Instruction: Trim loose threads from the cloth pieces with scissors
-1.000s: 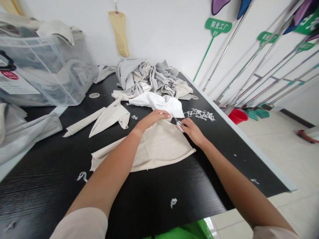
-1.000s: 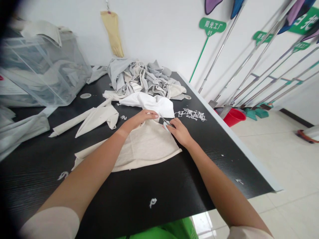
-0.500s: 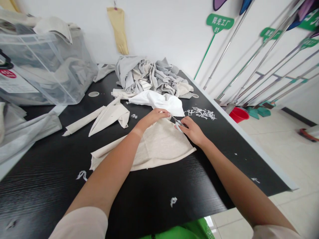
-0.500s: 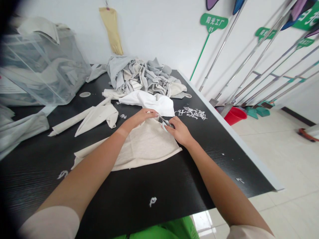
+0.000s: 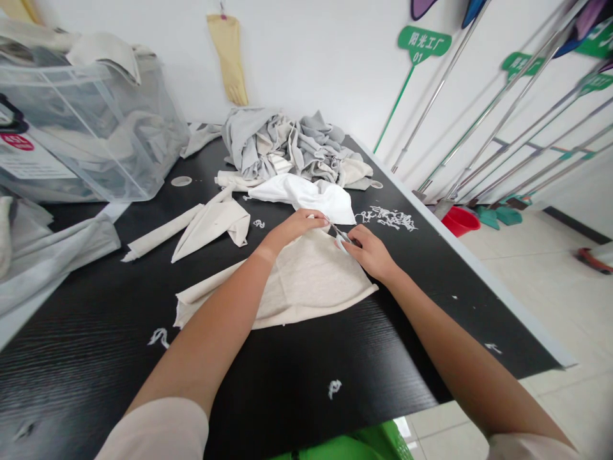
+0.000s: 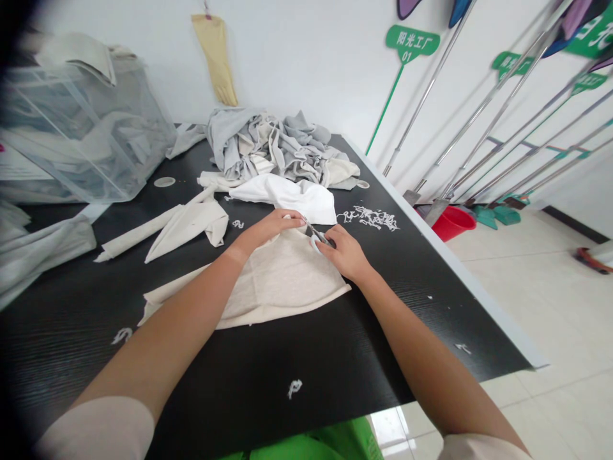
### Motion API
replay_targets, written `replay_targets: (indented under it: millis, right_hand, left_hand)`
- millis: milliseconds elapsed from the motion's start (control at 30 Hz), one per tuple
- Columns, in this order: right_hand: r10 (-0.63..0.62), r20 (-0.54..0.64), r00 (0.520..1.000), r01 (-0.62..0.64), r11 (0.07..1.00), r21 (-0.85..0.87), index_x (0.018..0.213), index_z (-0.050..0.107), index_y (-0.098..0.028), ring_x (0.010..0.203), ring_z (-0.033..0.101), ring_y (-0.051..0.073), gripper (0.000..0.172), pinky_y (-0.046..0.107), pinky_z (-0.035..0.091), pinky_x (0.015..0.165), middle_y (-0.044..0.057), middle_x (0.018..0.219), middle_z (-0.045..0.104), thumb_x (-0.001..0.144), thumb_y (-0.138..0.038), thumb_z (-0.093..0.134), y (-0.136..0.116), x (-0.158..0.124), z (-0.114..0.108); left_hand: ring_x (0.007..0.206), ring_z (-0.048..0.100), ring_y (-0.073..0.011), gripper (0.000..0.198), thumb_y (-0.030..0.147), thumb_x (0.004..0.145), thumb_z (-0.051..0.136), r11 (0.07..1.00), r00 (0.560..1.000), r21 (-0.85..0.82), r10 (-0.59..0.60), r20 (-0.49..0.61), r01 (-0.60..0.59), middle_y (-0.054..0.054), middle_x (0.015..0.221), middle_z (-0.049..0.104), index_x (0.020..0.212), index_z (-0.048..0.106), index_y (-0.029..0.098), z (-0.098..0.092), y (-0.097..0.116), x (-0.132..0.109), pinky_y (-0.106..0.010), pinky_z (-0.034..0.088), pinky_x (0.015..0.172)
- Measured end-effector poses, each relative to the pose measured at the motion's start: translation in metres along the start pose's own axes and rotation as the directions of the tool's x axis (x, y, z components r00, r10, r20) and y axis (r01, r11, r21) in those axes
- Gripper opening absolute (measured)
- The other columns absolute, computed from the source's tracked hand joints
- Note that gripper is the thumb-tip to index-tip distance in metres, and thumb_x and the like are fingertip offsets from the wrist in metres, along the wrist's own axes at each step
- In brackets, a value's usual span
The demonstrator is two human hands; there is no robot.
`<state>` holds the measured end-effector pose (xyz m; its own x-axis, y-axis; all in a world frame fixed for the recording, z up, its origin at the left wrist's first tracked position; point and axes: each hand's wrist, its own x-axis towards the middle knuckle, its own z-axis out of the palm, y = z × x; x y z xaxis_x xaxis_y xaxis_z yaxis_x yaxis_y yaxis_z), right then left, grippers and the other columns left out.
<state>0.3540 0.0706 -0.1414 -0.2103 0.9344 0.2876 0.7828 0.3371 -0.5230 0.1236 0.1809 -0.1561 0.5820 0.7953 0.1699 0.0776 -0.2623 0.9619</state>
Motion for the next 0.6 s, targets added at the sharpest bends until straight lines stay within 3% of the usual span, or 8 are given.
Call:
replay_targets:
  millis: [367,600]
  right_hand:
    - [0.026,0.008,1.0,-0.024,0.987,-0.158,0.078,0.054,-0.023,0.081,0.058,0.02,0.037,0.034,0.041,0.077,0.003,0.092,0.057,0.102,-0.05,0.057,-0.0066,0.0007,0.0023]
    - [0.019,0.03,0.999,-0.015,0.992,-0.125,0.078,0.052,-0.024,0.089,0.06,0.022,0.036,0.034,0.044,0.083,0.004,0.094,0.058,0.103,-0.049,0.056,-0.0037,0.0004,0.0055]
  left_hand:
    - [0.09,0.063,-0.02,0.031,0.044,0.083,0.071,0.999,0.999,-0.002,0.038,0.038,-0.038,-0.004,0.091,0.076,0.09,0.079,0.015,0.0036,0.0055,-0.0016,-0.031,0.044,0.09]
    - [0.088,0.063,-0.0201,0.029,0.043,0.082,0.071,0.998,0.999,0.043,0.044,0.019,-0.045,-0.004,0.088,0.075,0.087,0.078,0.015,0.0041,0.0086,-0.001,-0.031,0.044,0.087]
